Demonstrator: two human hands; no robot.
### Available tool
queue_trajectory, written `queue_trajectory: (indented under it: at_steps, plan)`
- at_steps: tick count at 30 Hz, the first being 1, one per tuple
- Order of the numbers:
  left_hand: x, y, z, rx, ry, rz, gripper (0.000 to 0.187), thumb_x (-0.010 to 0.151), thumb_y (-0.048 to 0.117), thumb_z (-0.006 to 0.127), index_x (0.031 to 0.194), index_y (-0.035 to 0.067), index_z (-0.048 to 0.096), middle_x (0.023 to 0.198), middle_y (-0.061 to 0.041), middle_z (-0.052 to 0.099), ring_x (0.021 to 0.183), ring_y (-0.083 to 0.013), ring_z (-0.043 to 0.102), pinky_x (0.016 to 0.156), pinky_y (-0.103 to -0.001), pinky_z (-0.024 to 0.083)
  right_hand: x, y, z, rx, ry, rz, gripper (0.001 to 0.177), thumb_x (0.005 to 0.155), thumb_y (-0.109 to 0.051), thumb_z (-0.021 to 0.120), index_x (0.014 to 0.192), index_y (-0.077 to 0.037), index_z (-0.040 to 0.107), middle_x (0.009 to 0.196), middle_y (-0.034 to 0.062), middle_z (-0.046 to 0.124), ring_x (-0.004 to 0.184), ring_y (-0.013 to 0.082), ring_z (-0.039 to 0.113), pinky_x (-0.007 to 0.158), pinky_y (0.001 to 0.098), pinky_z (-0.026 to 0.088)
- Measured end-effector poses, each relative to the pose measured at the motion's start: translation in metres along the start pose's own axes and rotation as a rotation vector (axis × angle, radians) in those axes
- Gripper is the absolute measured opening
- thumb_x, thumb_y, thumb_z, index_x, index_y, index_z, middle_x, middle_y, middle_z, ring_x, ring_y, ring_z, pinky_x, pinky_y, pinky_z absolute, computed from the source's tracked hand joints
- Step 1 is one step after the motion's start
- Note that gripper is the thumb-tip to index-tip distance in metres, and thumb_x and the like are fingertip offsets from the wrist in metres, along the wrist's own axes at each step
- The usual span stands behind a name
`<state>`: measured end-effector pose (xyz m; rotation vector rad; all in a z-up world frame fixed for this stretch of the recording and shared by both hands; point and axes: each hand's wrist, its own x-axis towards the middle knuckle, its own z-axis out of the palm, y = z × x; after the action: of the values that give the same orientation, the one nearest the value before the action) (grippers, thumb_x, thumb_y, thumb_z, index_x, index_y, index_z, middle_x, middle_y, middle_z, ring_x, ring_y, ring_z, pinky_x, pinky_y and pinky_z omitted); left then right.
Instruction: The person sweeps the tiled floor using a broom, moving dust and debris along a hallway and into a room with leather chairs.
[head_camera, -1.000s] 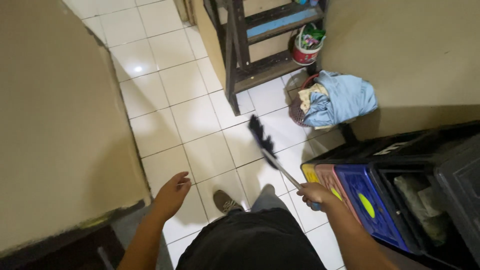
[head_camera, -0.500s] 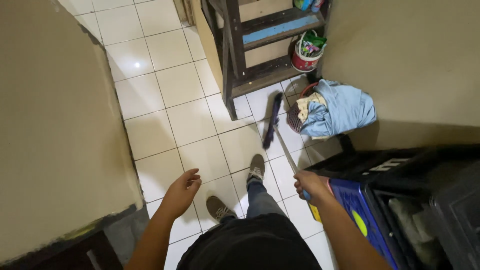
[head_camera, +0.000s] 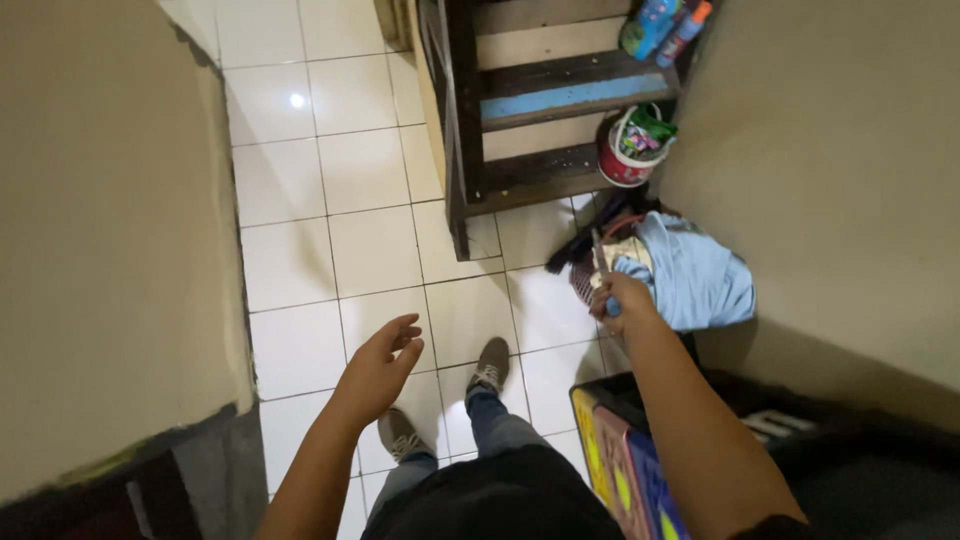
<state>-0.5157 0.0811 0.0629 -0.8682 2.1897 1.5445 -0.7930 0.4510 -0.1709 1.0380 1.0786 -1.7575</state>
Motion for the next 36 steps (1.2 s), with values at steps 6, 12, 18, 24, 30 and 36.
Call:
queue_trajectory:
  at_steps: [6,12,18,24,30,36]
  plan:
    - [-0.002,-0.015,0.008,0.012,0.060,-0.175,0.052,0.096,0.032,0.058,0.145,0.015,0.053,0.135,-0.007,0.068,0.127,-0.0210,0.064,0.103,-0.038,0.050,0.058,-0.088,-0.002,0.042,0.005,-0.019,0.015,0.096,-0.016,0.051,0.090,-0.007,0.061,0.062,-0.0039,0.045,0.048,0.0056,0.045,0.043,0.0193,0.036]
    - [-0.018,-0.032,0.016,-0.087,0.110,-0.301,0.052,0.095,0.031,0.057,0.145,0.016,0.054,0.137,-0.006,0.068,0.123,-0.0238,0.068,0.101,-0.038,0.053,0.047,-0.094,-0.020,-0.455,0.163,0.144,0.030,0.102,-0.032,0.055,0.077,-0.018,0.046,0.060,-0.0084,0.043,0.046,0.0027,0.039,0.042,0.0206,0.035]
    - [-0.019,-0.040,0.035,-0.041,0.106,-0.180,0.053,0.095,0.033,0.060,0.144,0.013,0.054,0.135,-0.008,0.068,0.127,-0.0229,0.063,0.104,-0.038,0.050,0.017,-0.063,-0.036,-0.793,0.208,0.101,0.025,0.099,-0.028,0.059,0.082,-0.011,0.056,0.067,-0.0010,0.052,0.053,0.0087,0.047,0.048,0.0236,0.039]
    - [-0.034,-0.027,0.022,-0.009,0.096,-0.159,0.052,0.096,0.032,0.059,0.144,0.014,0.055,0.132,-0.010,0.070,0.125,-0.0237,0.065,0.103,-0.038,0.051,0.024,0.006,-0.029,-1.499,0.194,-0.065,0.029,0.091,-0.028,0.064,0.088,0.000,0.066,0.078,0.0144,0.063,0.066,0.0244,0.061,0.059,0.0352,0.050]
    - [-0.067,-0.059,0.003,-0.031,0.146,-0.129,0.052,0.095,0.031,0.059,0.144,0.012,0.053,0.136,-0.010,0.067,0.127,-0.0252,0.063,0.104,-0.039,0.050,0.017,0.062,-0.023,-2.246,0.074,-0.330,0.041,0.084,-0.030,0.070,0.096,0.008,0.074,0.090,0.0275,0.071,0.079,0.0368,0.073,0.073,0.0424,0.060]
    - [-0.103,-0.090,-0.006,-0.014,0.143,-0.226,0.053,0.096,0.033,0.058,0.145,0.015,0.053,0.137,-0.007,0.067,0.126,-0.0265,0.064,0.104,-0.040,0.051,0.011,0.058,-0.001,-2.213,-0.089,-0.463,0.037,0.079,-0.025,0.070,0.109,-0.004,0.075,0.093,0.0231,0.075,0.085,0.0342,0.073,0.078,0.0439,0.058]
